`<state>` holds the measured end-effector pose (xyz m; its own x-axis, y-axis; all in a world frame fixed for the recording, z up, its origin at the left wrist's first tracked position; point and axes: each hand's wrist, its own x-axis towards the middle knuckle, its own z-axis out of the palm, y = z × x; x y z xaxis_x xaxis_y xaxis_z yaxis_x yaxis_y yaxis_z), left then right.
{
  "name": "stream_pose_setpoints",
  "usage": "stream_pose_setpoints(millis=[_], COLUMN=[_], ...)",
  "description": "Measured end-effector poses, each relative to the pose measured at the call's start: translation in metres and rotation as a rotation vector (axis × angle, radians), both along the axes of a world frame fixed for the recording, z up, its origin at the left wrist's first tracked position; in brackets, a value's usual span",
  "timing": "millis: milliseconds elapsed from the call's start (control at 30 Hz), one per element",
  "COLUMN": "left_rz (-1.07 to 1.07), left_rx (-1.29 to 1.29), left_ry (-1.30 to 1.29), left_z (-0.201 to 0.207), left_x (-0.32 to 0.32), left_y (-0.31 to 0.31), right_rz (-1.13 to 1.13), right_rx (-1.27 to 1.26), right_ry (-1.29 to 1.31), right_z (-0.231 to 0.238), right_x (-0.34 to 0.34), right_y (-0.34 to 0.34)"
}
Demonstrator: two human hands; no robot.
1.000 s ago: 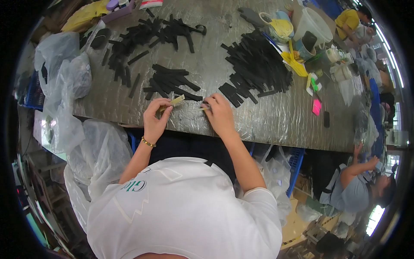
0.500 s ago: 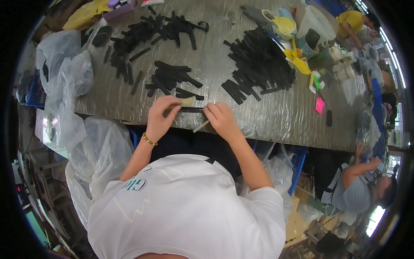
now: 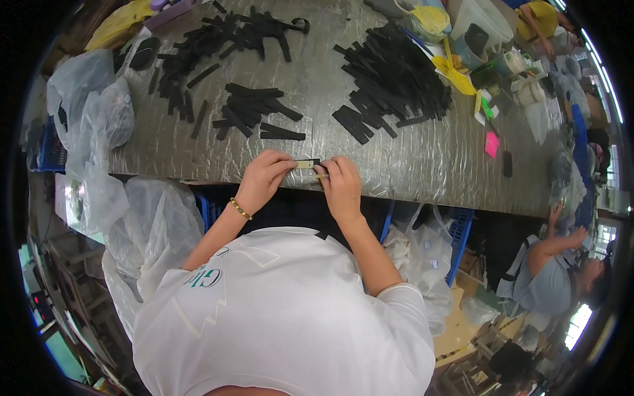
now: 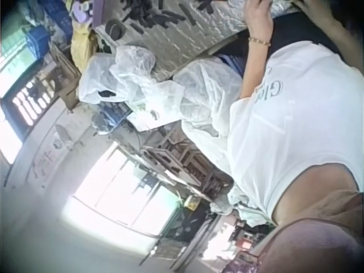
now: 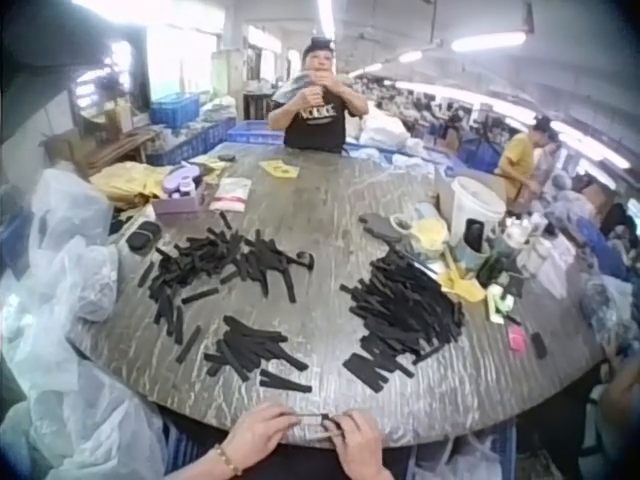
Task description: The person is manually preparing or sorting small black shoe components at a manufacturing workstation.
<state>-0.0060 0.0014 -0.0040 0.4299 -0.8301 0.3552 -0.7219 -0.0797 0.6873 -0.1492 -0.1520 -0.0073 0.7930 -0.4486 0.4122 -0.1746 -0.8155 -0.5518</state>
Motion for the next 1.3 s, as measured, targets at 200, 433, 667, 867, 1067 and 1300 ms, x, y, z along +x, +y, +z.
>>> stream_pose_setpoints(millis=[200,433,667,867,1067,1300], left_rz=[0.039,-0.001,-0.023,-0.028,-0.036,-0.024], left_rx=[-0.018,-0.020,0.002,0.024,0.009,0.014], left_ry=[-0.072,-0.088,-0.146,-0.149,-0.146,-0.154], left_z=[-0.003,-0.005,0.002,0.002,0.002,0.004], left_x=[-0.007,-0.007,-0.008,-0.007,-0.006,-0.008], left_y=[-0.008,-0.014,-0.016,-0.015,-0.017,-0.018], right_rz=[-0.088,-0.107,-0.089,-0.004,0.016,-0.086], right_rx=[0.099,0.271,1.036,1.385,1.380,0.760], right_ry=[-0.018,0.045,-0.201,-0.326,-0.298,-0.018], right_z=[0.000,0.003,0.008,0.010,0.009,0.017], right_x=[0.000,-0.001,-0.003,0.004,0.003,-0.003], right_y=[0.010,0.012,-0.016,-0.019,-0.021,-0.022])
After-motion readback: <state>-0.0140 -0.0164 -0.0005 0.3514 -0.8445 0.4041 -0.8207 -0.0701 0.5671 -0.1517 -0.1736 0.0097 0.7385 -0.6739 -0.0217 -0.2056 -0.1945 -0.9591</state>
